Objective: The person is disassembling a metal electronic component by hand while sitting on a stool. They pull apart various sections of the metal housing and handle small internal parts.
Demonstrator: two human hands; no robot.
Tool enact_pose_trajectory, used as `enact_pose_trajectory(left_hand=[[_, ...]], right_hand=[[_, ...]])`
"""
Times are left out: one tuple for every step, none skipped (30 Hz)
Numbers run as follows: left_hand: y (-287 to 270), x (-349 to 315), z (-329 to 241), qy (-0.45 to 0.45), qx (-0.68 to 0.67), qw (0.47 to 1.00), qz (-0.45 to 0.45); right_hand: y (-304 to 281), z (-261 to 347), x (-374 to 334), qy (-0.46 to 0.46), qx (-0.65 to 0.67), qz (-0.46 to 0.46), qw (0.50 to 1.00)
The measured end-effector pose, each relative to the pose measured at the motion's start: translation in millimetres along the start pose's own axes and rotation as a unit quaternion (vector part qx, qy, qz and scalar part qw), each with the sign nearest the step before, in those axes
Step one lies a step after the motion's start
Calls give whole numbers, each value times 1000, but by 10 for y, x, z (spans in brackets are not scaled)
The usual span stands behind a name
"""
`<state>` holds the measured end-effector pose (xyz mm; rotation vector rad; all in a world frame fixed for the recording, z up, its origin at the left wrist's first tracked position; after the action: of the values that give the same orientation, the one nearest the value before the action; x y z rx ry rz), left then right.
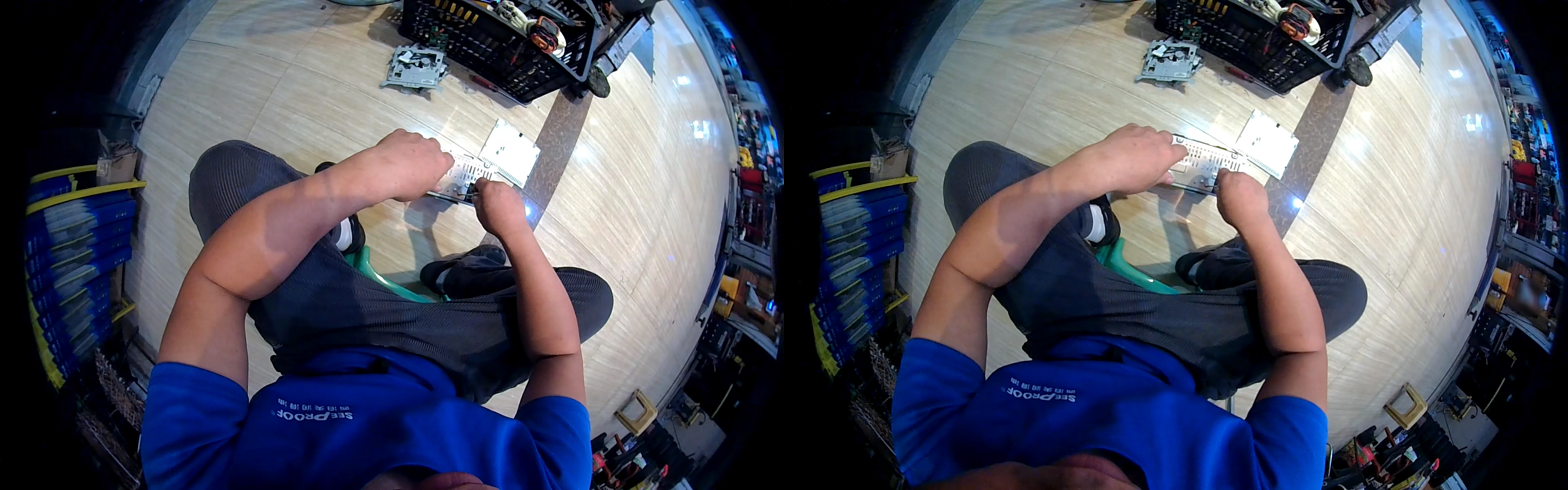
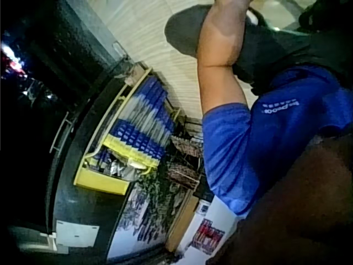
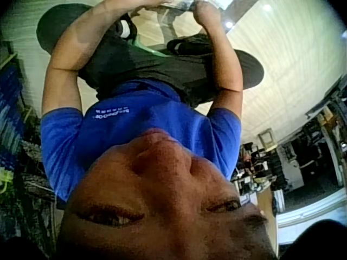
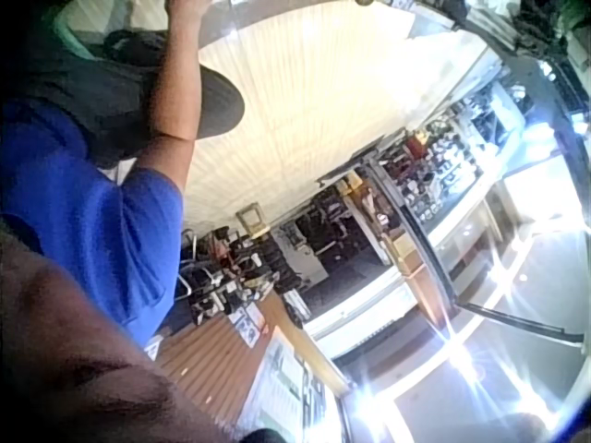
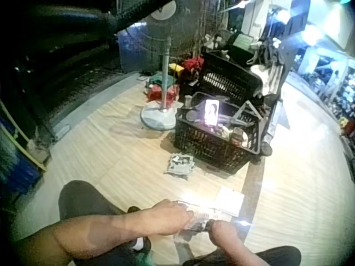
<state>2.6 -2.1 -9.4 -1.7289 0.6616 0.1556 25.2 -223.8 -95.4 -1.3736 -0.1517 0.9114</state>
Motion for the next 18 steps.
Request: enact_pose_trajectory(left_hand=[[5, 3, 2, 0, 0, 1000, 0], [12, 9, 5, -1, 1, 1000, 1], [16, 13, 8, -2, 1, 1000, 3], [20, 13, 13, -2, 1, 1000, 3], [24, 12, 18, -2, 3, 1000, 4], [29, 11, 23, -1, 4, 1000, 6], [29, 12, 22, -1, 4, 1000, 6], [30, 11, 19, -1, 4, 1000, 4], [31, 11, 19, -1, 3, 1000, 3], [29, 8, 16, -1, 4, 1000, 2], [27, 6, 15, -1, 1, 1000, -3], [24, 3, 12, 0, -1, 1000, -8], [24, -1, 12, 0, -2, 1000, -8], [21, -6, 10, 1, -1, 1000, -10], [19, -8, 9, 1, 0, 1000, -11], [22, -7, 10, 1, 0, 1000, -11], [24, -5, 10, 0, 1, 1000, -10], [26, -3, 11, -1, 1, 1000, -10]], right_hand=[[10, -9, 5, 14, 13, -7, 1000], [12, -18, 5, 14, 13, -7, 1000], [11, -24, 5, 13, 14, -5, 1000], [-12, -4, 4, 12, 15, -2, 1000], [-40, 15, -3, 12, 15, -2, 1000], [-75, 38, -16, 7, 3, 13, 1000], [-106, 57, -26, 2, -8, 27, 1000], [-97, 47, -22, 2, -8, 27, 1000], [-77, 27, -14, 8, -9, 32, 999], [-76, 24, -11, 14, -8, 36, 999], [-83, 25, -13, 14, -8, 36, 999], [-96, 28, -17, 17, -6, 38, 999], [-101, 33, -17, 21, -5, 42, 999], [-99, 26, -12, 21, -5, 43, 999], [-94, 12, -7, 26, -1, 47, 999], [-89, 3, -1, 31, 3, 52, 998], [-88, 2, 5, 31, 3, 52, 998], [-87, 0, 11, 37, 4, 58, 998]])
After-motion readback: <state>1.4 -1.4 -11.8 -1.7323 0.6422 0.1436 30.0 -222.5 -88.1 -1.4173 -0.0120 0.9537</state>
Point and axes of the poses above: each hand's wrist, its own x-axis towards the middle knuckle, its own y-axis out of the palm, z = x × y, the point moved 1 cm from there along x, towards the middle knuckle, and after that the axes turned 10 degrees about -y, right-handed, at the moved point
